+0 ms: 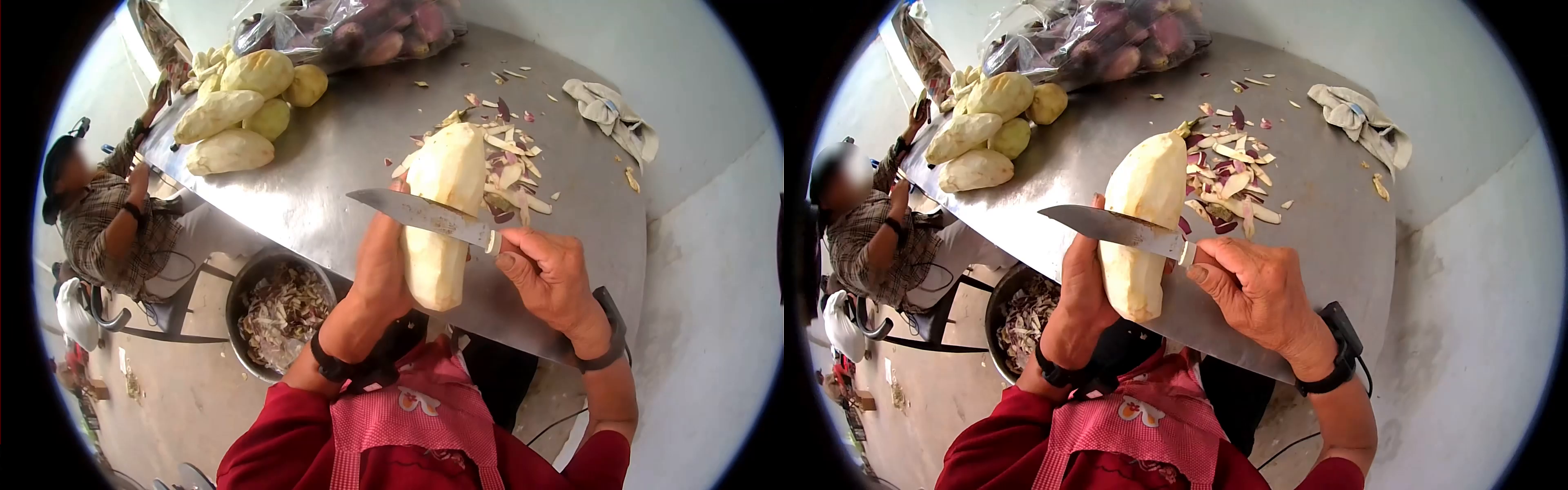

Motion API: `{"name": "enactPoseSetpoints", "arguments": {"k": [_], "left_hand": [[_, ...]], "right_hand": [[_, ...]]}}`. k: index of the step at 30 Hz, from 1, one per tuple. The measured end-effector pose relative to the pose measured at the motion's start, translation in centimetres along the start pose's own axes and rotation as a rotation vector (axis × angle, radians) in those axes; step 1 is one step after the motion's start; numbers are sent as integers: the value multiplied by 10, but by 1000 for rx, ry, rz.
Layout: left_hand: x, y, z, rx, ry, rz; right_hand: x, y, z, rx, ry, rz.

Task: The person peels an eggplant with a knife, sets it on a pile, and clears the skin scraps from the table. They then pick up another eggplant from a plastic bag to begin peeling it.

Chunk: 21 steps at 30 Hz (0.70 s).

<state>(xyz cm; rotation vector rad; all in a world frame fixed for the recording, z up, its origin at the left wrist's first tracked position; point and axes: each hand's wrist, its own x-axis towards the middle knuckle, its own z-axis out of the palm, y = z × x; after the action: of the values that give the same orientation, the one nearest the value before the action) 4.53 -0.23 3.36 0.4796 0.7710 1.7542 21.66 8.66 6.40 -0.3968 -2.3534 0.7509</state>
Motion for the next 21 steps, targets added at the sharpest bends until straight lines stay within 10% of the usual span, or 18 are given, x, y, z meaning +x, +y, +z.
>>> {"name": "enactPoseSetpoints", "arguments": {"k": [15,19,21], "left_hand": [[0,6,-5,-119,-115,-24],[-4,17,-4,-166,-151,-15],[-1,19,-5,-251,-144,-48]], "right_hand": [[1,31,-16,-181,303,130],[4,34,-21,220,225,441],[4,32,-23,891,129,727]]}}
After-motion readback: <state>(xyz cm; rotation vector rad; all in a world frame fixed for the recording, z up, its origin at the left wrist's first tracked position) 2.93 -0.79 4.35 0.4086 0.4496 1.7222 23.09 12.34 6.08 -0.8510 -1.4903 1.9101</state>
